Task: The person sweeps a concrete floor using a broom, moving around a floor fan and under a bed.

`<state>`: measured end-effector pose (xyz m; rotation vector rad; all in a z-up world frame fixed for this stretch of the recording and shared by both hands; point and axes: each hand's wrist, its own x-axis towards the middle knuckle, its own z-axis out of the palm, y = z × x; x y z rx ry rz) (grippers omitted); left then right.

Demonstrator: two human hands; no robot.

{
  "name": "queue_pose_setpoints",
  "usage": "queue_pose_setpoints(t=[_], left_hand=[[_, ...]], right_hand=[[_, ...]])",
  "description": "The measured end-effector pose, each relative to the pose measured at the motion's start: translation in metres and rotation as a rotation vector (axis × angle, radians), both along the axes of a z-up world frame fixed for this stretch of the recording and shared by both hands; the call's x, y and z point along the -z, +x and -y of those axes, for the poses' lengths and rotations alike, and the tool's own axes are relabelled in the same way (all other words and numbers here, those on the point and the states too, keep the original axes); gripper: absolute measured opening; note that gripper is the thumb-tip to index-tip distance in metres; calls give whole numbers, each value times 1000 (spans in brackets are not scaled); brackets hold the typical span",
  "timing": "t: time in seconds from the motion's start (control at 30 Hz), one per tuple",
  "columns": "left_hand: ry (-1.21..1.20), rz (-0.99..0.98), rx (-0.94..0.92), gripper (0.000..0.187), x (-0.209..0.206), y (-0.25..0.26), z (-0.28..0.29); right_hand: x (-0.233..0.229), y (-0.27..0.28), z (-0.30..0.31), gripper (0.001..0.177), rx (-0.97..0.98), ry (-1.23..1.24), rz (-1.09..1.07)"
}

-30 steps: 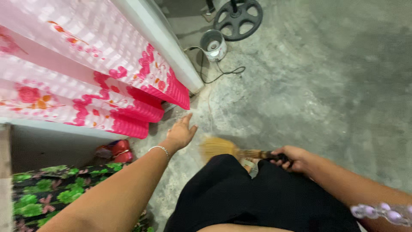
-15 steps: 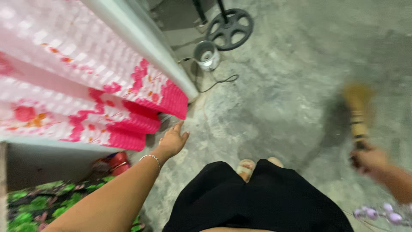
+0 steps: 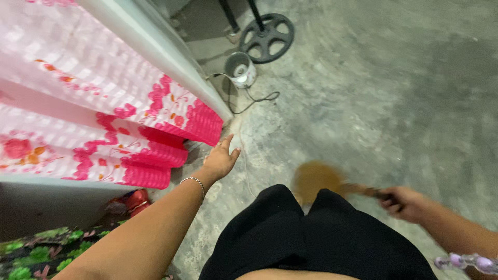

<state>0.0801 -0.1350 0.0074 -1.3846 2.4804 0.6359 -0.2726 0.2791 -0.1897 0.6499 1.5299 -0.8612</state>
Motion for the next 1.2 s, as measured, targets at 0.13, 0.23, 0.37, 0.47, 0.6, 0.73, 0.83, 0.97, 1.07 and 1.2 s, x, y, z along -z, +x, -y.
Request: queue_pose_setpoints(t=[0.13,0.23,0.37,0.47,0.6,0.73,0.83,0.97,1.07,1.2], left_hand=[[-12,23,-82,70,-25,8,2],[-20,7,-133,69,-35,21,10],[-39,-50,-210,70,-31,41,18],[-20,-52,-231,70,-21,53,26],[16,-11,-258,70,-9,63,41],[43,17,-258,71,0,70,73],[19,7,-228,71,0,75,113],[18,43,-233,71,-12,93,167],[32,23,-261,70,-23,104,206],[35,-4,-253,71,-25,114,242]], right_hand=[[32,-67,-4,17,98,15,-215],[28,-93,26,17,93,-71,-240],[-41,-51,67,25,6,-153,-303],[-103,6,107,46,-121,-289,-158],[-143,62,182,57,-239,-459,132],[-113,129,287,46,-441,-462,249],[-65,156,355,26,-442,-390,192],[19,117,414,15,-414,-404,114],[60,32,418,12,-126,-222,-67],[67,-59,421,11,115,-133,-318]])
